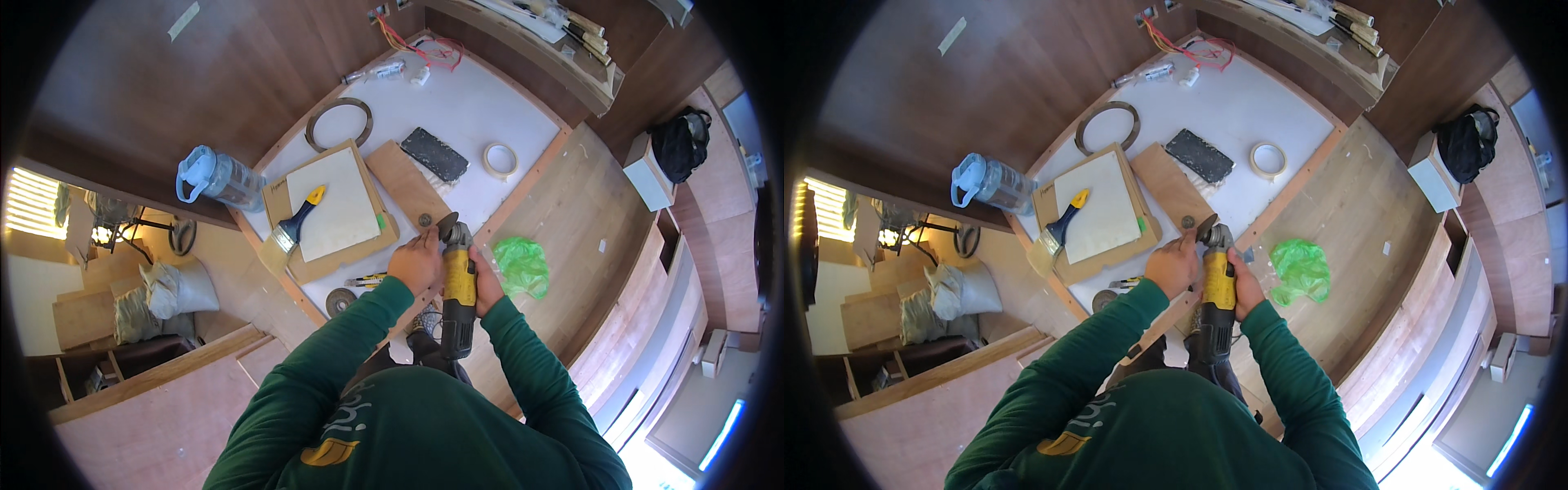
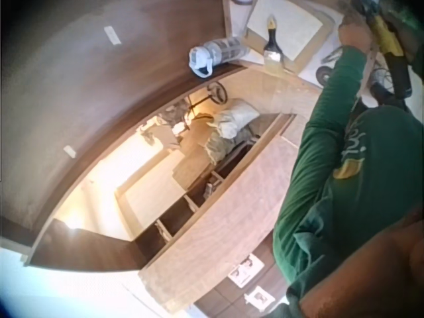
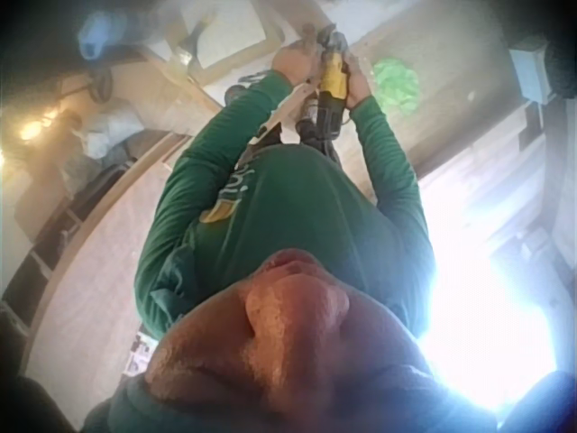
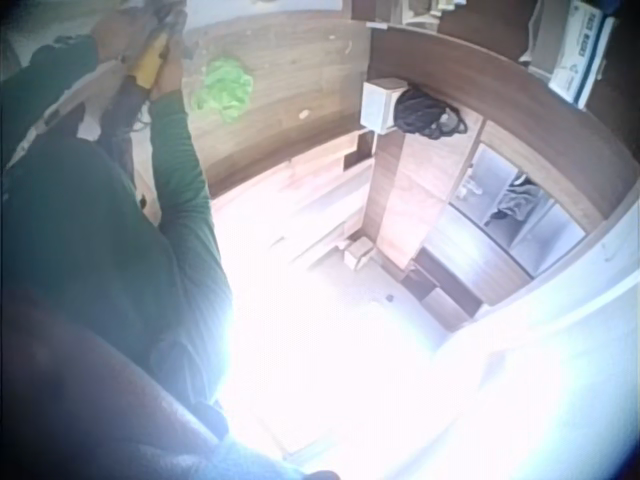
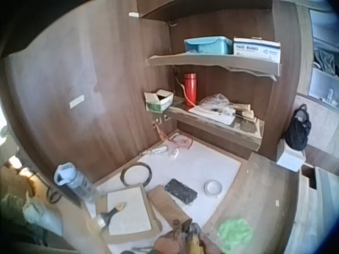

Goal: The person replaces the disc on a handheld power grinder by unscrewing the central nut, swapping the abrasive wheel, and then tightens the nut back into place.

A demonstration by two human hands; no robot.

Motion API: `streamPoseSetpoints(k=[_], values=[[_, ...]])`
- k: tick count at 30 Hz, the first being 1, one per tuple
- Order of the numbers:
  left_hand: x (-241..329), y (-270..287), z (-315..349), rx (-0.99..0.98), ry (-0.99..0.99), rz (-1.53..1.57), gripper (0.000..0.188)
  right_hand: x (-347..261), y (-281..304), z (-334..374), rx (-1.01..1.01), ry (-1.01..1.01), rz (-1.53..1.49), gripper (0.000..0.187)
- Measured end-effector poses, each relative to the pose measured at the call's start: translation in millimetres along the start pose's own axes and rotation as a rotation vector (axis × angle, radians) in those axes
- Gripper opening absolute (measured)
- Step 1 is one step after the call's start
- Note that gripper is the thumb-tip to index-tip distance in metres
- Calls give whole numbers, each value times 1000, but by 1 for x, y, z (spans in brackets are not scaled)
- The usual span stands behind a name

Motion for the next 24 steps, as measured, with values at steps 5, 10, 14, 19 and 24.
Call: streamPoseSetpoints(k=[5,10,14,19,24], values=[[-6,28,10,161,35,64,36,-2,-5,9,15,46,-8,51],[-23,36,20,154,33,34,40,1,16,7,-33,11,-64,57],[-22,-11,40,30,-94,-115,47,-7,28,14,5,62,-94,60],[-3,-26,51,-126,-116,-82,53,-14,42,34,69,79,-49,63],[2,-18,62,-30,-85,-9,49,-9,41,42,63,72,-59,61]])
Point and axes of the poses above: each hand's wrist, its own z-axis away from the middle knuckle, its own y-axis out of the back of the hand, x = y × z, the point moved 10 cm from there along -z, towards the middle knuckle, and after that the axes turned 11 degrees about -z, right-handed, at the moved point
